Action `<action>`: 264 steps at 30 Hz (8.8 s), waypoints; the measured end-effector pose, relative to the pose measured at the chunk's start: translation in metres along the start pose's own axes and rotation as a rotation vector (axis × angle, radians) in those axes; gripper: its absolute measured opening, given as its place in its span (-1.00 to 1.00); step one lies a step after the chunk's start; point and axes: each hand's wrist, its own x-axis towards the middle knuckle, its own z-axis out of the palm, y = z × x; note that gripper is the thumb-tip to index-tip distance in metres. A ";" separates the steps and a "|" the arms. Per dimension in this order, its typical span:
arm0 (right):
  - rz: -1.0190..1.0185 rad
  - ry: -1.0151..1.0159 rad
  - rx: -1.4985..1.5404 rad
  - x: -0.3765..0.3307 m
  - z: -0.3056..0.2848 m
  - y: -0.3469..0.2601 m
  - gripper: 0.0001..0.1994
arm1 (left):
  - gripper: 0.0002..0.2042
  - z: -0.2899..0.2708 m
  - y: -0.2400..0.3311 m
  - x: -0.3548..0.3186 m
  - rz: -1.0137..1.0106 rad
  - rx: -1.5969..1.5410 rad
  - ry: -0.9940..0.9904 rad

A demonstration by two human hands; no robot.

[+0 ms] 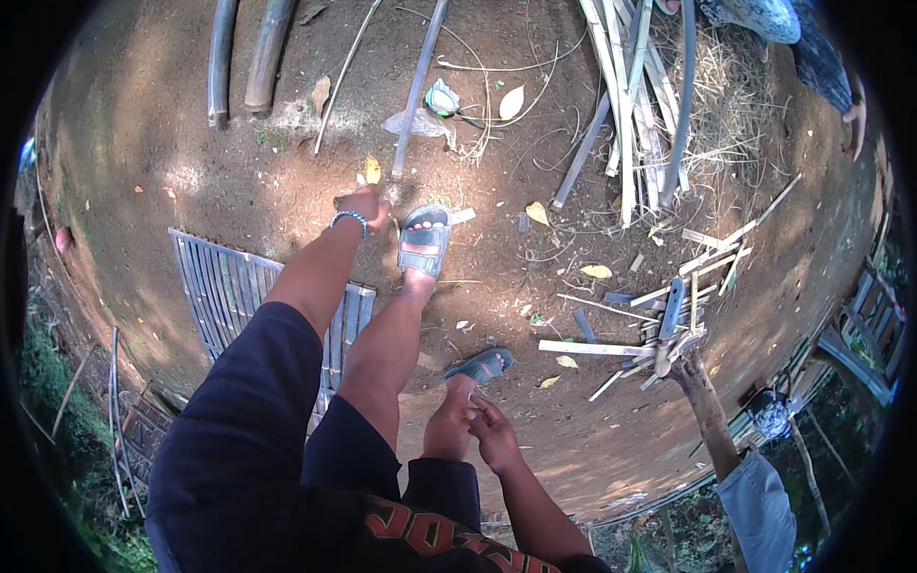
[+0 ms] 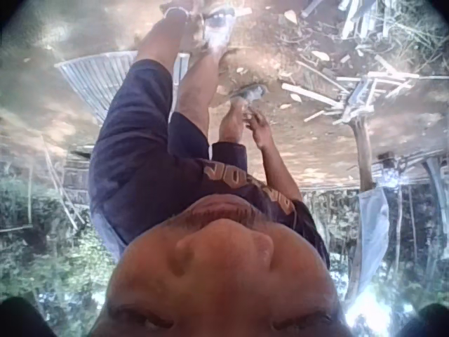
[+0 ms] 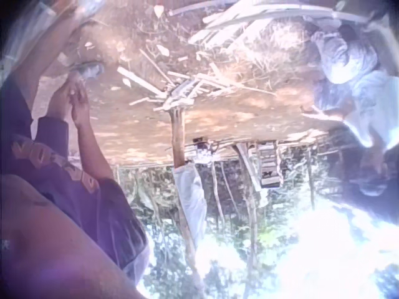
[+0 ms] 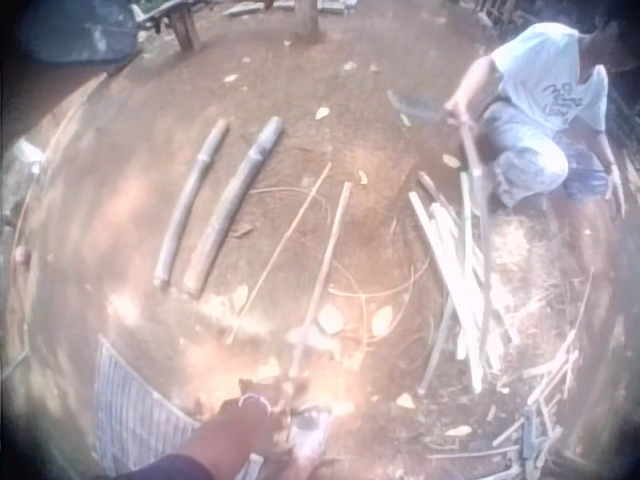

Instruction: The person assembles a rectangular bamboo frame on the ground by placing thin bamboo strips across a base structure and securing them with nails. They use a hammer to drive nails into the intersections of the strips, occasionally retrieving more nails from a black plastic bag. The person works methodically across the frame, ensuring the strips are aligned and fastened.

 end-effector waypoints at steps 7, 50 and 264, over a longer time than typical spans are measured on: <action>0.251 0.142 -0.146 0.039 -0.034 0.062 -0.41 | -0.46 0.022 0.038 0.075 -0.158 -0.255 0.314; 0.108 0.157 -0.123 0.060 -0.045 0.087 -0.42 | -0.68 0.042 0.119 0.033 0.155 -0.825 0.112; -1.021 0.032 -2.621 -0.097 0.865 1.283 -0.63 | -0.41 1.016 -1.365 -1.185 -0.187 -0.936 0.628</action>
